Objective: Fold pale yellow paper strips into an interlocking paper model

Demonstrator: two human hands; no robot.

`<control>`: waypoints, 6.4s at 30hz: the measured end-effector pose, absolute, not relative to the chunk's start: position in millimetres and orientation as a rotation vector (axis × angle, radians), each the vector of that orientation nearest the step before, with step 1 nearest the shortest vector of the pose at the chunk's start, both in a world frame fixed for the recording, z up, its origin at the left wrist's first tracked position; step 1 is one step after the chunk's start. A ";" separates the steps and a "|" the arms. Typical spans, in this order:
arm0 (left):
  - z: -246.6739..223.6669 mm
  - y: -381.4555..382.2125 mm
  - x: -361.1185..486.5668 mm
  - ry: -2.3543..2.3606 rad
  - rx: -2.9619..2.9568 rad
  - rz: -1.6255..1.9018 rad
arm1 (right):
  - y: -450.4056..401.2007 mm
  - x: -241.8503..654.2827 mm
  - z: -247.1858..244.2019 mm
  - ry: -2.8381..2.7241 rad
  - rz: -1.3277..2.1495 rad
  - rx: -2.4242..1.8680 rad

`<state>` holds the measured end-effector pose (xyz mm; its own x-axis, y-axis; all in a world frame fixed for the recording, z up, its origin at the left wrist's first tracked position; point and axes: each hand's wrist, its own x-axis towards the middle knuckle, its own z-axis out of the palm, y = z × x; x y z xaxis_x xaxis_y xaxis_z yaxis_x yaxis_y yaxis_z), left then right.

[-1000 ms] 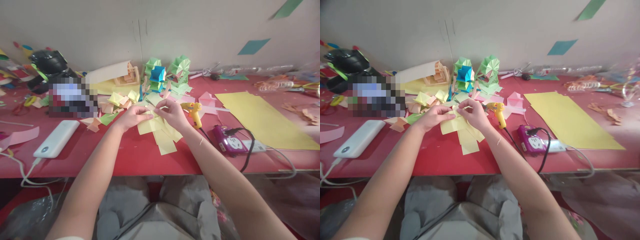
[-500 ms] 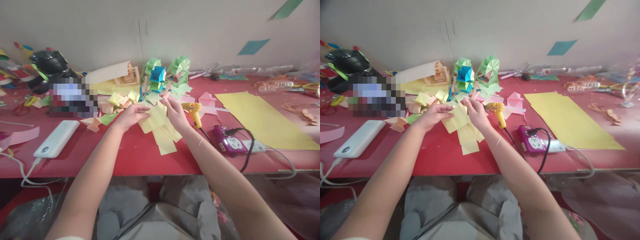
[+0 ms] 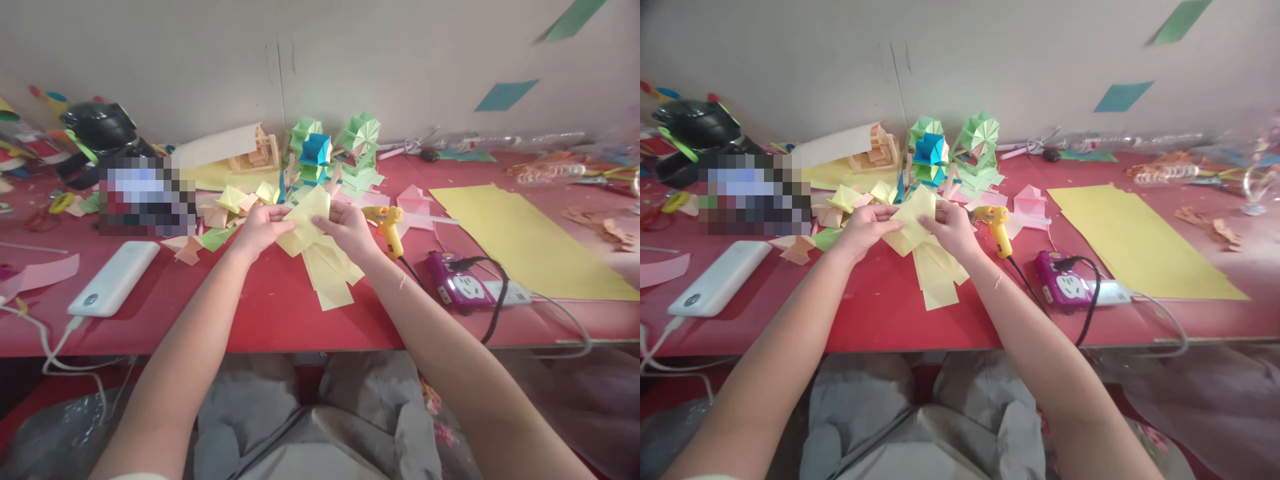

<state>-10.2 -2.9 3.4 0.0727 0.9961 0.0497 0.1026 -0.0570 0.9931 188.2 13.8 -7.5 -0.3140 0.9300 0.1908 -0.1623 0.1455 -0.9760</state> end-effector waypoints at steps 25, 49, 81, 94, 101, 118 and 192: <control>7.8 -3.5 -10.0 1.144 1.443 1.227 | 18.5 191.5 -10.7 -1.495 1.221 -0.900; 12.5 -6.9 -19.6 1.239 1.685 1.141 | 16.5 189.8 -9.0 -1.563 1.145 -0.851; 16.1 -9.0 -22.2 1.234 1.422 1.087 | 16.9 191.5 -7.4 -1.554 1.222 -0.874; 5.4 -2.0 -11.1 1.098 1.112 1.181 | 10.3 189.2 -13.7 -2.061 0.514 -0.786; 15.4 -7.1 -9.3 1.070 1.009 1.171 | 9.7 194.3 -11.3 -2.156 0.440 -0.833; 4.7 -3.4 -16.5 1.197 1.287 1.082 | 13.8 190.9 -16.0 -2.094 0.487 -0.668; 1.0 -5.6 -11.0 1.213 1.617 1.009 | 22.3 187.6 -16.8 -1.502 1.117 -0.905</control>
<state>-11.0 -5.6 1.0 0.2024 0.9734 0.1077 0.2836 -0.1635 0.9449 187.6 22.3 -16.8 -0.2055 0.9367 0.2835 -0.0020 0.2892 -0.9573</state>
